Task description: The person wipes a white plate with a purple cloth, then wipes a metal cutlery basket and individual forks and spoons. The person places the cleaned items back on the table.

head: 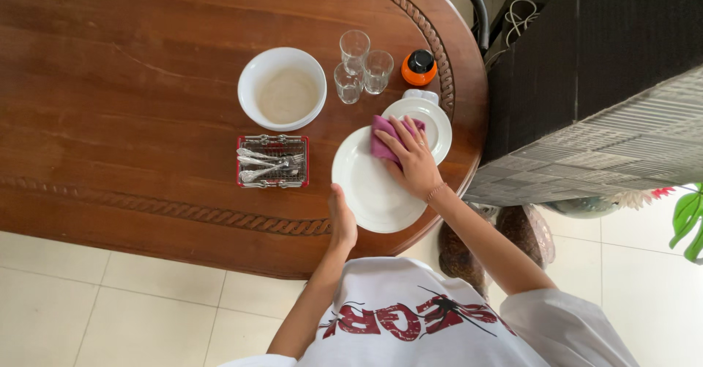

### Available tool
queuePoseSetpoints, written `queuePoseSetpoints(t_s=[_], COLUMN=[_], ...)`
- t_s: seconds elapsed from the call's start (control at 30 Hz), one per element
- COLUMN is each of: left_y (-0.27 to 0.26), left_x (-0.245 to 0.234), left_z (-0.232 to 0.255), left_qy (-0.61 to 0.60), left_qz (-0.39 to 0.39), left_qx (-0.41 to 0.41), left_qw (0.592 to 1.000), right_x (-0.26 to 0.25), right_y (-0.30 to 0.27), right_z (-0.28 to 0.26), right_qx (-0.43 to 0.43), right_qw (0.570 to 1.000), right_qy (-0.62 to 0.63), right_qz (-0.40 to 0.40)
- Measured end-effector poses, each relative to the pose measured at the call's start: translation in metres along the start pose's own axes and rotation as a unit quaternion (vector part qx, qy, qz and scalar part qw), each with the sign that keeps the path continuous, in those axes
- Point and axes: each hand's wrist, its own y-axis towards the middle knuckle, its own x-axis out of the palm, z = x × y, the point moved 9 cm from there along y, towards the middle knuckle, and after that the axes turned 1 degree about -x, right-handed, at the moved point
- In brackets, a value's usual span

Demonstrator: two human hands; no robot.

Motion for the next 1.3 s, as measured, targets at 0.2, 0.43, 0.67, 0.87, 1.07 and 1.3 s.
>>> queuePoseSetpoints(t_s=[0.2, 0.43, 0.67, 0.87, 1.07, 1.3], left_y=[0.023, 0.027, 0.043, 0.050, 0.025, 0.005], left_x=[-0.006, -0.007, -0.070, -0.091, -0.087, -0.116], left_z=[-0.011, -0.003, 0.023, 0.021, 0.054, 0.055], left_qy=[-0.113, -0.016, -0.031, -0.092, -0.007, 0.119], left_qz=[0.011, -0.132, -0.134, -0.197, -0.361, -0.351], left_qx=[-0.051, -0.066, -0.106, -0.239, -0.340, -0.271], left_qw=[0.992, 0.989, 0.985, 0.947, 0.868, 0.888], right_x=[0.034, 0.055, 0.061, 0.105, 0.091, 0.083], right_y=[-0.046, 0.004, -0.022, -0.042, -0.062, -0.136], right_z=[-0.045, -0.030, -0.086, -0.161, -0.190, -0.154], right_qx=[-0.013, 0.031, 0.115, 0.194, 0.271, 0.491], right_qw=[0.995, 0.998, 0.993, 0.979, 0.957, 0.738], right_qy=[0.067, 0.042, 0.003, -0.067, -0.010, 0.394], right_qz=[-0.067, 0.027, -0.010, 0.012, 0.107, 0.244])
